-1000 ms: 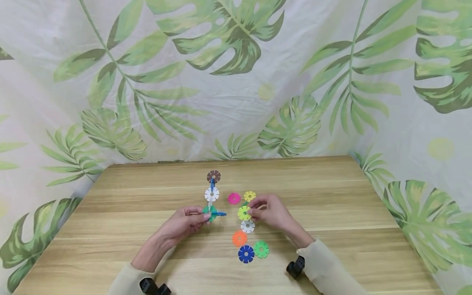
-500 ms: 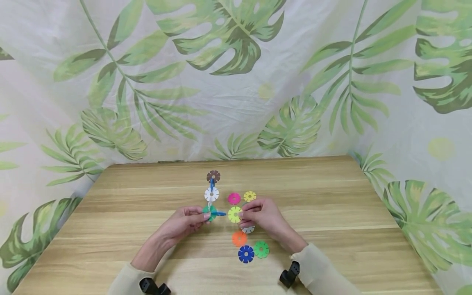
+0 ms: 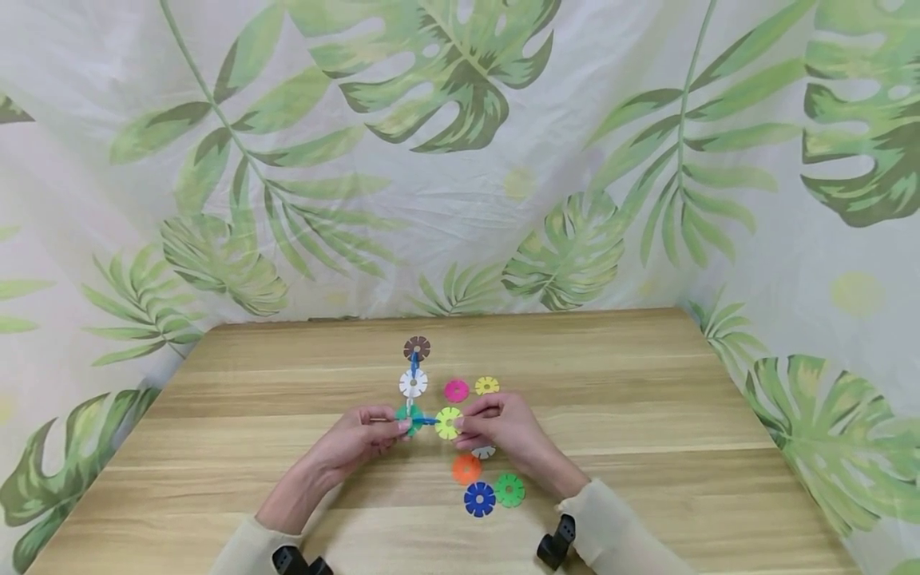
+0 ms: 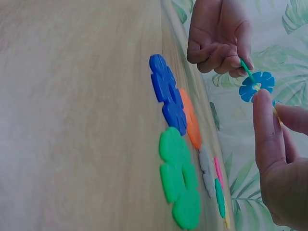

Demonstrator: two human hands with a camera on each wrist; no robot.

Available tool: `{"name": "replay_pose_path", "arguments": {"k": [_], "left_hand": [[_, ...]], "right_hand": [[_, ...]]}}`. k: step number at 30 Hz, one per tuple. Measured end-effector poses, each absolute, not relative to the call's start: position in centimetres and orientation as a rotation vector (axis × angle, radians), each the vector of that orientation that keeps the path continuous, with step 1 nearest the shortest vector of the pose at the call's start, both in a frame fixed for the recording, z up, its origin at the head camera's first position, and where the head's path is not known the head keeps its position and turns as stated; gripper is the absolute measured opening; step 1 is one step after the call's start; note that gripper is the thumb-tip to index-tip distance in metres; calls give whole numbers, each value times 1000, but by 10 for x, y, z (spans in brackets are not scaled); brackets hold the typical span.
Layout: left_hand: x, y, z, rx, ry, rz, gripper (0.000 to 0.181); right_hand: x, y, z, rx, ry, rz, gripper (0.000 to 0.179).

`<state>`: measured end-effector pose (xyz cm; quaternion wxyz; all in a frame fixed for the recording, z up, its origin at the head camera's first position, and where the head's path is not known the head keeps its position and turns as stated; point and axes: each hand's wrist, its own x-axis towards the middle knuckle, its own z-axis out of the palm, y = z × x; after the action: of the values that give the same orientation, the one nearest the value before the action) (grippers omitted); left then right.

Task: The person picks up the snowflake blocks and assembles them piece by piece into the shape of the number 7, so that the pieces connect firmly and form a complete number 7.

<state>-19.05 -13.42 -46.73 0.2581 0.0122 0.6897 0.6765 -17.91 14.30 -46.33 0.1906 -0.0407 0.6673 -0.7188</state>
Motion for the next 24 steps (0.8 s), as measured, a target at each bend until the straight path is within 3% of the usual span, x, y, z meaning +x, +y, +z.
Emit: {"name": "replay_pose_path", "arguments": {"k": [24], "left_hand": [[-189, -135, -467, 43, 1857, 1837, 3]], "right_hand": [[-179, 132, -467, -17, 1890, -2004, 16]]}}
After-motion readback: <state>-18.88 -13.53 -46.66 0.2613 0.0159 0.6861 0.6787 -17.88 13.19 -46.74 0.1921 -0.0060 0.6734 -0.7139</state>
